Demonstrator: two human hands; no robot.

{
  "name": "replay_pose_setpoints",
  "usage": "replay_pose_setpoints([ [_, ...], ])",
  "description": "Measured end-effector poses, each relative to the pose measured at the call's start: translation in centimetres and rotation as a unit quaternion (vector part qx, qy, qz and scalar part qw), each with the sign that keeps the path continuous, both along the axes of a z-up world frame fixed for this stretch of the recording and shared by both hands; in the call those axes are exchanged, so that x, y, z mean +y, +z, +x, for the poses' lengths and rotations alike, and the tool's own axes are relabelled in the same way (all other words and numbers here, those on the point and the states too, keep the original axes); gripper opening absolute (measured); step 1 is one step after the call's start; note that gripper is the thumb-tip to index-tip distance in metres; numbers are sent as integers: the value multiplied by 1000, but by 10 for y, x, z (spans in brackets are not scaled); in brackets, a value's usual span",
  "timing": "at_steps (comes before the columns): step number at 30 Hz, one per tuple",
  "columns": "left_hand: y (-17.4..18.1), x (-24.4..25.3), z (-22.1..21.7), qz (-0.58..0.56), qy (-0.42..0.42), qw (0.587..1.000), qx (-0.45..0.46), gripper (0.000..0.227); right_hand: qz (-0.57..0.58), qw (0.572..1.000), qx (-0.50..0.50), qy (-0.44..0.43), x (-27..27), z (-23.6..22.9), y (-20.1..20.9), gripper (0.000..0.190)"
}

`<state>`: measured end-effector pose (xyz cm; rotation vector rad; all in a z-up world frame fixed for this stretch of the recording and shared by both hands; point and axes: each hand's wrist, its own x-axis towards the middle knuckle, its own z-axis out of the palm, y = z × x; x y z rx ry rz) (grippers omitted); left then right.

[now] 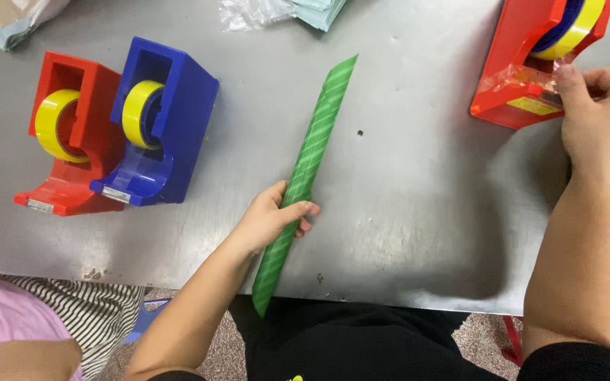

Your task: The person wraps a pink sausage in a green patterned paper using a light blue square template on a metal table. They fold the paper around the sausage, seal the ends with clear tape, and place the wrapped item into a cardboard box.

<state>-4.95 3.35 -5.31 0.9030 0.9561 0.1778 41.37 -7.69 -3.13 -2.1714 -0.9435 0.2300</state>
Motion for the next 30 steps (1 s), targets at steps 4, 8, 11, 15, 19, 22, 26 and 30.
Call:
replay_pose_setpoints([
  [4, -2, 0, -2, -8, 5, 1000, 3, 33, 76, 997, 18, 12, -36, -4, -18, 27],
  [8, 6, 4, 2, -15, -2, 1000, -4, 33, 125, 982, 142, 2, -87, -36, -26, 23],
  [11, 11, 4, 4, -20, -6, 1000, 0, 34, 83, 973, 200, -75, -90, -56, -33, 25],
  [15, 17, 4, 6, -23, -6, 999, 39, 38, 175, 913, 365, -42, -61, -69, -55, 29],
  [19, 13, 2, 4, -13, -8, 999, 28, 39, 224, 839, 491, -66, -50, -86, -62, 29],
  [22, 9, 0, 4, 1, -13, 1000, 20, 38, 142, 845, 514, -31, -44, -112, -72, 15],
  [26, 7, -6, 11, -3, -32, 999, 12, 45, 47, 875, 472, 103, -59, -174, -65, 21],
  [30, 12, -20, 23, 19, -89, 995, -30, 52, -27, 871, 393, 294, -53, -208, -23, 19],
])
